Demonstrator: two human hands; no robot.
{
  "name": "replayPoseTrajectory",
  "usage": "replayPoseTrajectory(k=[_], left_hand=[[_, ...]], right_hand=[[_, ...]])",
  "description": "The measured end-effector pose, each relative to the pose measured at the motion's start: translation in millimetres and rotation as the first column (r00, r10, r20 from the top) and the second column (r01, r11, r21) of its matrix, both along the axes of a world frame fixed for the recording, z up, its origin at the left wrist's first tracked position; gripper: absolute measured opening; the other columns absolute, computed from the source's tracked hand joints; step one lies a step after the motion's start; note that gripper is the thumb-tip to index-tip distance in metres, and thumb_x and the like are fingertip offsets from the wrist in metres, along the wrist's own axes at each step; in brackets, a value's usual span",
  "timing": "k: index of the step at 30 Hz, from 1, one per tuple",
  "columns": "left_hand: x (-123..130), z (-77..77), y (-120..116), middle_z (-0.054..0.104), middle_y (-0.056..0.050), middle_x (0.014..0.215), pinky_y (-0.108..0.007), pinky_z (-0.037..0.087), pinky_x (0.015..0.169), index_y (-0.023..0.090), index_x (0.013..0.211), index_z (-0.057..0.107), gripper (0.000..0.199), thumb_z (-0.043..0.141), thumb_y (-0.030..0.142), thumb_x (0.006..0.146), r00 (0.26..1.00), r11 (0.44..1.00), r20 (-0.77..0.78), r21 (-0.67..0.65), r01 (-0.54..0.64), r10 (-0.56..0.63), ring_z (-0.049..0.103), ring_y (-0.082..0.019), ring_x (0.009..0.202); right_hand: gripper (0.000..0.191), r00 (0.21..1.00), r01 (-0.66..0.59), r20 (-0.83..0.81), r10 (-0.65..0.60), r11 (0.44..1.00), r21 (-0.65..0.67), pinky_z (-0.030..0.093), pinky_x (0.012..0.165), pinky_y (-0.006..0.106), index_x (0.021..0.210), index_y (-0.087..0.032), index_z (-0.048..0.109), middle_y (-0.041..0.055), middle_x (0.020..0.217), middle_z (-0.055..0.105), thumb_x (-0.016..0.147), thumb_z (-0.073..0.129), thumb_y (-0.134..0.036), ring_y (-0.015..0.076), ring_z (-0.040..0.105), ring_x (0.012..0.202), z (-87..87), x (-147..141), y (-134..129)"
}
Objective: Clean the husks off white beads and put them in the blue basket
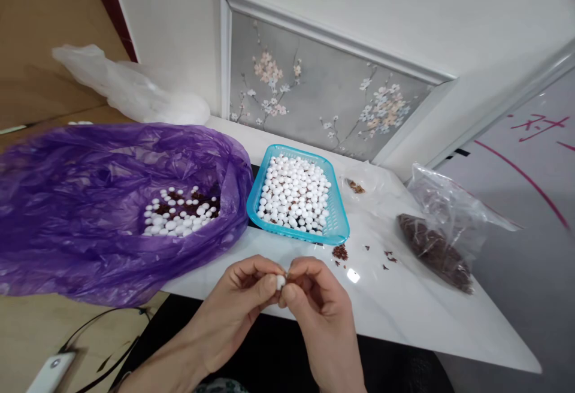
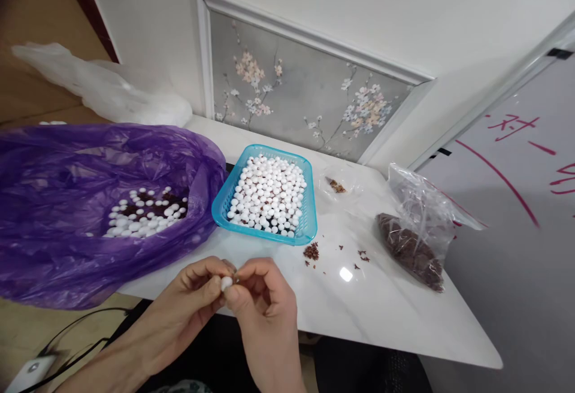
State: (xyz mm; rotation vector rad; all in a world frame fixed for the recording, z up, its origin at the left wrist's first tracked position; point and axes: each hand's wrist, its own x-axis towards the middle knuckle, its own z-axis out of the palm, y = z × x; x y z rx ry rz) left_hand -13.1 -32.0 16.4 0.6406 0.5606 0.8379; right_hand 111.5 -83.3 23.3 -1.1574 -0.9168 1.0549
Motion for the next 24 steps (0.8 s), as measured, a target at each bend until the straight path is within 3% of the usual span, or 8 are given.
replayPoseTrajectory(k=[3,7,11,16,20,24], left_hand=[[1,5.3,1,0.064,0.001,0.069,-0.017,0.049,0.067,0.019,0.079,0.074,0.010,0.078,0.027,0.074,0.998,0.997,0.051,-0.073,0.031,-0.027,0.058,-0.008,0.065],[-2,7.8,2,0.065,0.000,0.076,-0.015,0.050,0.070,0.019,0.081,0.074,0.011,0.076,0.030,0.076,0.999,0.995,0.031,-0.091,0.027,-0.024,0.058,-0.007,0.068],[-5,7.1,1,0.064,0.000,0.083,-0.015,0.049,0.073,0.021,0.084,0.075,0.022,0.083,0.031,0.066,1.000,0.999,-0.014,0.051,0.000,0.001,0.057,-0.009,0.074],[-4,12.0,-1,0.064,0.001,0.078,-0.015,0.047,0.068,0.024,0.080,0.076,0.015,0.083,0.026,0.066,0.986,0.976,-0.134,0.206,-0.068,0.097,0.054,-0.009,0.069],[-5,14.5,-2,0.066,0.000,0.083,-0.018,0.048,0.068,0.027,0.082,0.078,0.011,0.078,0.022,0.072,0.991,0.937,-0.109,0.347,-0.039,0.081,0.056,-0.009,0.069],[-8,13.1,-3,0.067,0.000,0.084,-0.019,0.049,0.065,0.029,0.084,0.078,0.013,0.076,0.021,0.074,0.995,0.931,-0.082,0.364,-0.019,0.052,0.058,-0.009,0.068]], right_hand=[[0.008,0.999,0.028,-0.030,-0.026,0.998,0.048,0.052,0.066,0.023,0.093,-0.024,0.062,-0.0021,0.081,0.060,0.085,0.062,-0.023,0.0112,0.059,0.069,-3.5,4,-1],[0.007,0.981,0.108,0.153,-0.116,0.993,0.055,0.051,0.068,0.023,0.092,-0.024,0.063,-0.0006,0.083,0.063,0.089,0.059,-0.028,0.0123,0.060,0.074,-8.8,9,1],[0.014,0.938,0.088,0.334,-0.091,0.996,0.025,0.048,0.064,0.023,0.084,-0.021,0.063,-0.0006,0.074,0.062,0.091,0.054,-0.029,0.0132,0.058,0.069,-21.8,15,7],[0.014,0.931,0.015,0.365,-0.014,1.000,-0.001,0.047,0.064,0.024,0.085,-0.019,0.062,-0.0002,0.073,0.062,0.091,0.053,-0.029,0.0142,0.058,0.068,-37.8,20,8],[0.016,0.926,-0.031,0.376,0.031,1.000,-0.007,0.046,0.063,0.025,0.085,-0.019,0.062,-0.0002,0.073,0.061,0.092,0.052,-0.029,0.0141,0.056,0.067,-36.7,19,7],[0.016,0.919,-0.034,0.394,0.025,0.999,0.017,0.045,0.062,0.024,0.085,-0.019,0.063,0.0000,0.073,0.061,0.091,0.051,-0.027,0.0137,0.055,0.066,-33.0,18,7]])
